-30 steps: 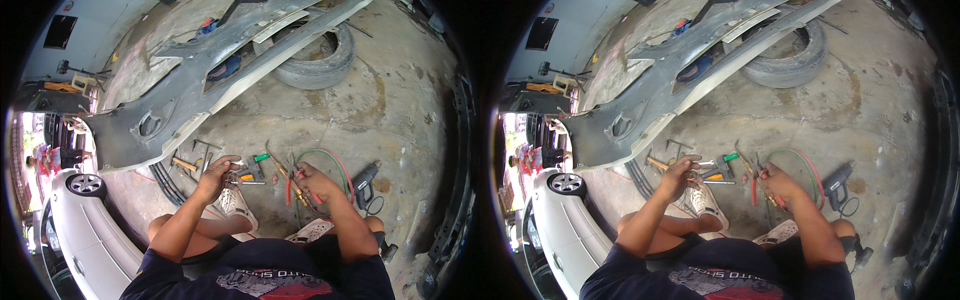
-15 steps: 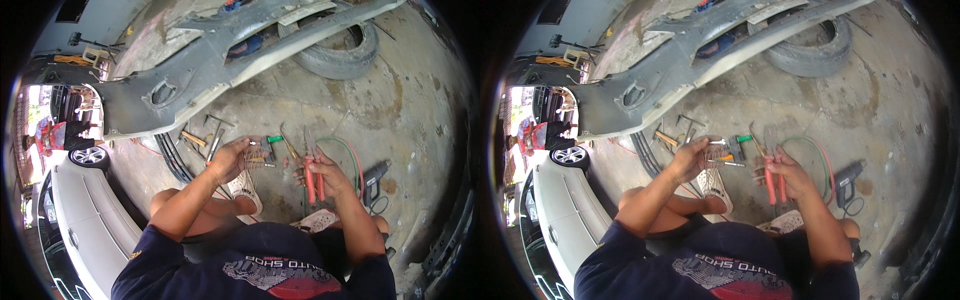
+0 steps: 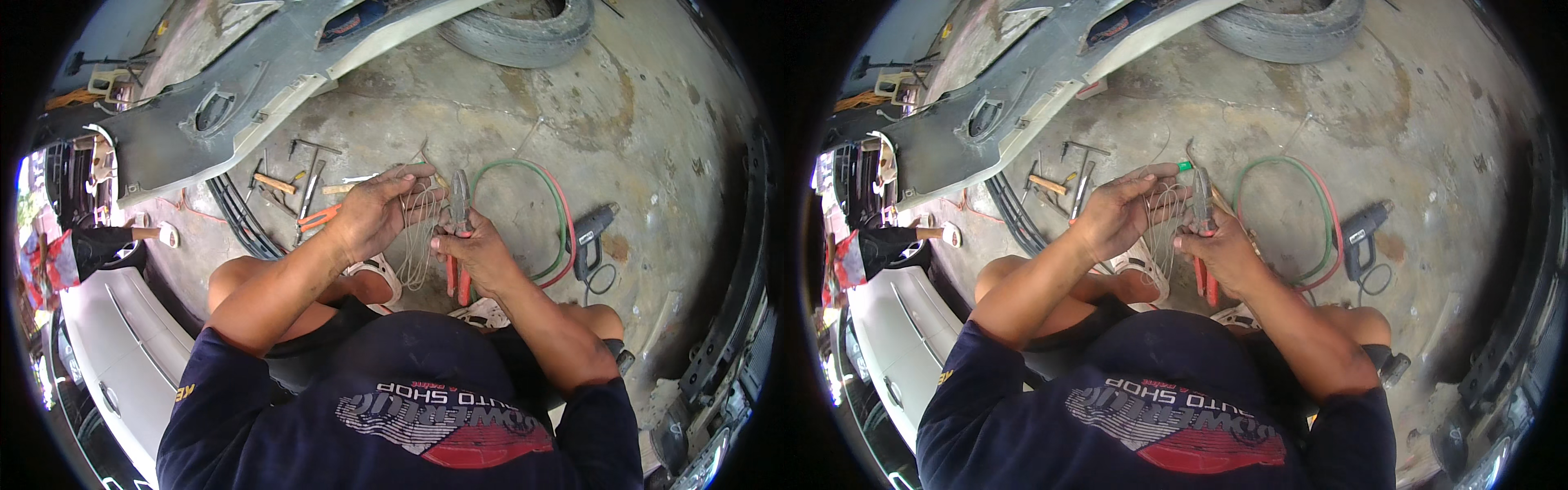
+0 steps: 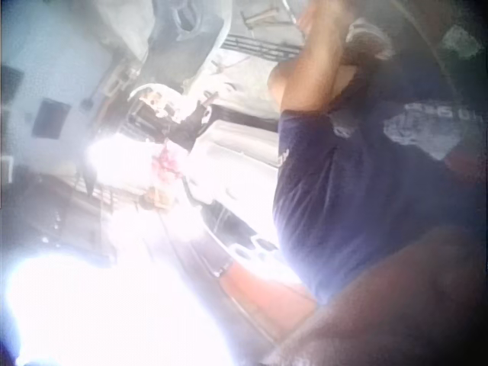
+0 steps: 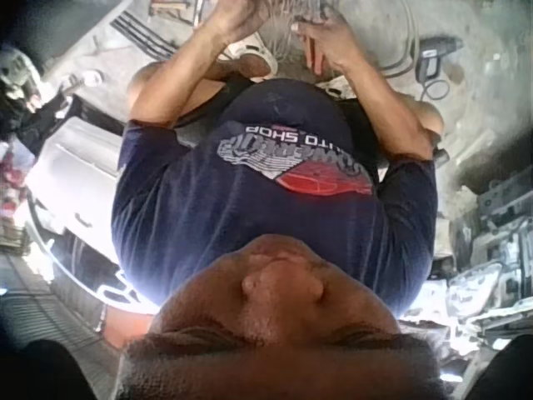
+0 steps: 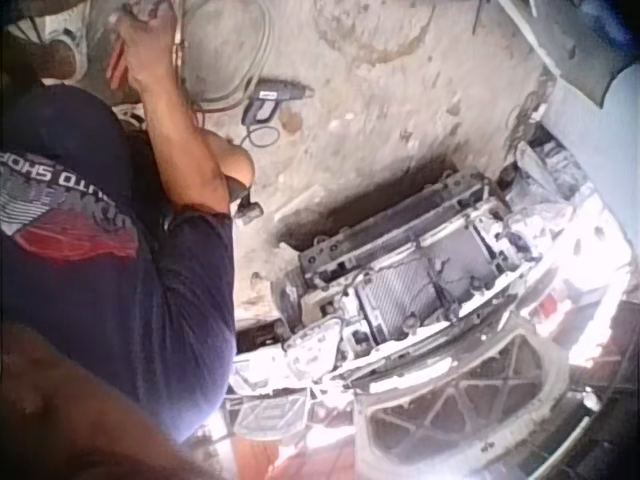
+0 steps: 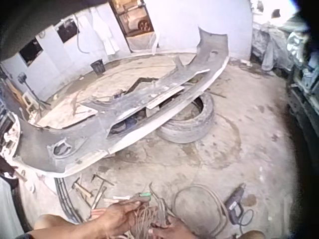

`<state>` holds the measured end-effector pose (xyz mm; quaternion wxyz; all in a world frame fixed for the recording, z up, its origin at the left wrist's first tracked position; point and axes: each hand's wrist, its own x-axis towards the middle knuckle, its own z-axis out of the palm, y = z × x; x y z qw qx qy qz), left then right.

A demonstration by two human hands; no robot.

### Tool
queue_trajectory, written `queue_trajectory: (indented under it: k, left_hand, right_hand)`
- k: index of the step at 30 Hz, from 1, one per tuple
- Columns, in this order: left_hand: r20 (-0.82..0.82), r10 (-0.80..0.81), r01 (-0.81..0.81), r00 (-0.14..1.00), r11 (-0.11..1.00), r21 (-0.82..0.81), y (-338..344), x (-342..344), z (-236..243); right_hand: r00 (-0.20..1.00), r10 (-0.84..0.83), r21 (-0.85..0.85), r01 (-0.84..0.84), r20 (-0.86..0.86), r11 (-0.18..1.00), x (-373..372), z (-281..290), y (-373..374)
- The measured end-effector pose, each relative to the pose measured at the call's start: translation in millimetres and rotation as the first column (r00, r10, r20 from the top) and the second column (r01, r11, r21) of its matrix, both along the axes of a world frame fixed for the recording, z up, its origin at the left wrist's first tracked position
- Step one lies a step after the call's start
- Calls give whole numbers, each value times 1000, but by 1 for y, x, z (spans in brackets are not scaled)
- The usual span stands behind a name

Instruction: The person heats a plastic car bumper using a gas torch and a wire. They then use pliers to squeeze and join the heated plastic edges together.

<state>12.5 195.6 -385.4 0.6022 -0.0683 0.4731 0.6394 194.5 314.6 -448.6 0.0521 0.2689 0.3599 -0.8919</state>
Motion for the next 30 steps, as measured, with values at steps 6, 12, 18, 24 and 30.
queue_trajectory:
  k: [6,12,18,24,30]
  left_hand:
    - [-192,-309,272,931,942,-196,12,8,3]
    - [-217,-430,375,876,892,-253,8,6,-4]
    - [-306,-453,376,837,883,-280,5,3,-6]
    - [-423,-483,374,767,872,-317,0,7,-5]
    - [-739,-447,226,504,894,-387,3,31,3]
  right_hand:
    - [973,-217,6,217,80,976,2,14,12]
    - [964,-263,102,257,47,961,-1,12,28]
    - [972,-226,27,225,68,974,0,9,29]
    - [974,-212,-50,216,83,975,-3,12,32]
    - [970,-231,-110,239,76,965,-1,3,36]
